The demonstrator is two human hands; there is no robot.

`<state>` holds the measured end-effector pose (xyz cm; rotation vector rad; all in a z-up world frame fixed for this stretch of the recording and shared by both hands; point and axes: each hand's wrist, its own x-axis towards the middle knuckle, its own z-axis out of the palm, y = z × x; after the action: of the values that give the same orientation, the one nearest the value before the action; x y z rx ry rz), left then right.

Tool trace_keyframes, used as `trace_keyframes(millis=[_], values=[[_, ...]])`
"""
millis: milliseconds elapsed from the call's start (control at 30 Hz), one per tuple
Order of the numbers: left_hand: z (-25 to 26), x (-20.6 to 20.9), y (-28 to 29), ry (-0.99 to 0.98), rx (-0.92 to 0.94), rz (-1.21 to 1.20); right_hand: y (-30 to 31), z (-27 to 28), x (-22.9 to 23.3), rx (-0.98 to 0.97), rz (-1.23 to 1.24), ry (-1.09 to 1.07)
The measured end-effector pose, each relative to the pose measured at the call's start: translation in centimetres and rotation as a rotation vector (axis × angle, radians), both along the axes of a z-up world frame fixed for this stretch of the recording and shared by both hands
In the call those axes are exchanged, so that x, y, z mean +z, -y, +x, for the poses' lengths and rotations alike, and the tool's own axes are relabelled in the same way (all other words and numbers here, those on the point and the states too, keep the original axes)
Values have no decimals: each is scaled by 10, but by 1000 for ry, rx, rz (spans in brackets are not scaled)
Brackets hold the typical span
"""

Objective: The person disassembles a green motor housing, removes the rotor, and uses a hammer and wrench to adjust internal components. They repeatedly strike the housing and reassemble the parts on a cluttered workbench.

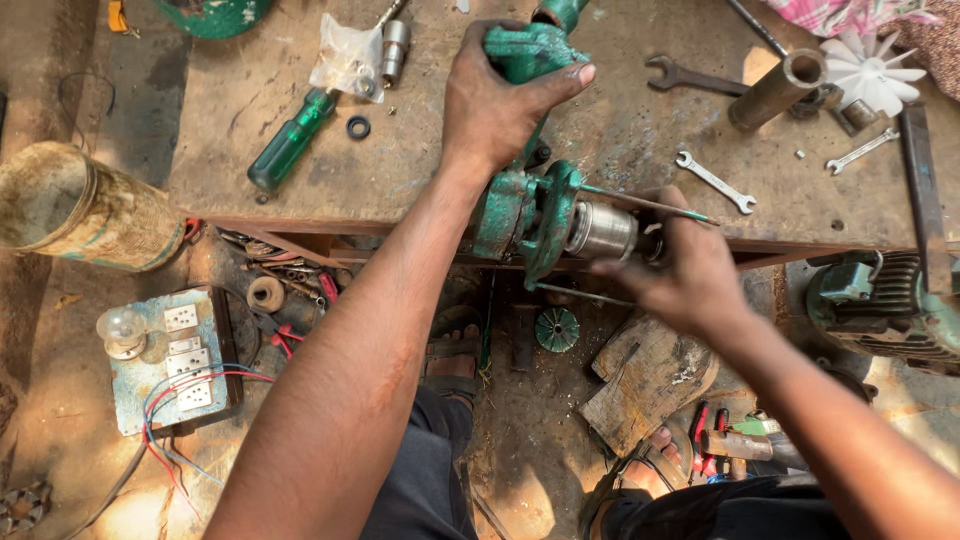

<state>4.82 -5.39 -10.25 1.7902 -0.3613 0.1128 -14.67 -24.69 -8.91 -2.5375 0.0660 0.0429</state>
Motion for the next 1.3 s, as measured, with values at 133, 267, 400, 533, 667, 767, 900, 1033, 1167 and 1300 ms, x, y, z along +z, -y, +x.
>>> trace_keyframes(millis=[133, 267, 400, 533, 667, 767, 900, 1033, 1167, 1300], values=[[-2, 1, -2, -47, -10, 17, -1, 0, 3, 17, 21, -38], [-5, 3, -6, -16, -4, 21, 3, 7, 16, 80, -67, -197], [-5, 7, -8, -74, -37, -17, -12, 3, 21, -20, 52, 18], [-2, 7, -8, 8, -52, -39, -7, 6, 23, 63, 33, -4], [-5, 4, -10, 19, -41, -31, -4, 3, 19, 112, -34, -59], [-5, 6, -10, -19, -43, -31, -9, 0, 18, 84, 55, 109], [-2, 7, -7, -30, -26, -31, -6, 3, 23, 190, -52, 116], [6, 5, -1, -84, 9, 9, -4, 9, 24, 137, -10, -56], [15, 12, 6, -197, 54, 44, -16, 4, 24, 5, 29, 131], [14, 19, 10, -217, 103, -56, -18, -15, 39, 43, -137, 375]])
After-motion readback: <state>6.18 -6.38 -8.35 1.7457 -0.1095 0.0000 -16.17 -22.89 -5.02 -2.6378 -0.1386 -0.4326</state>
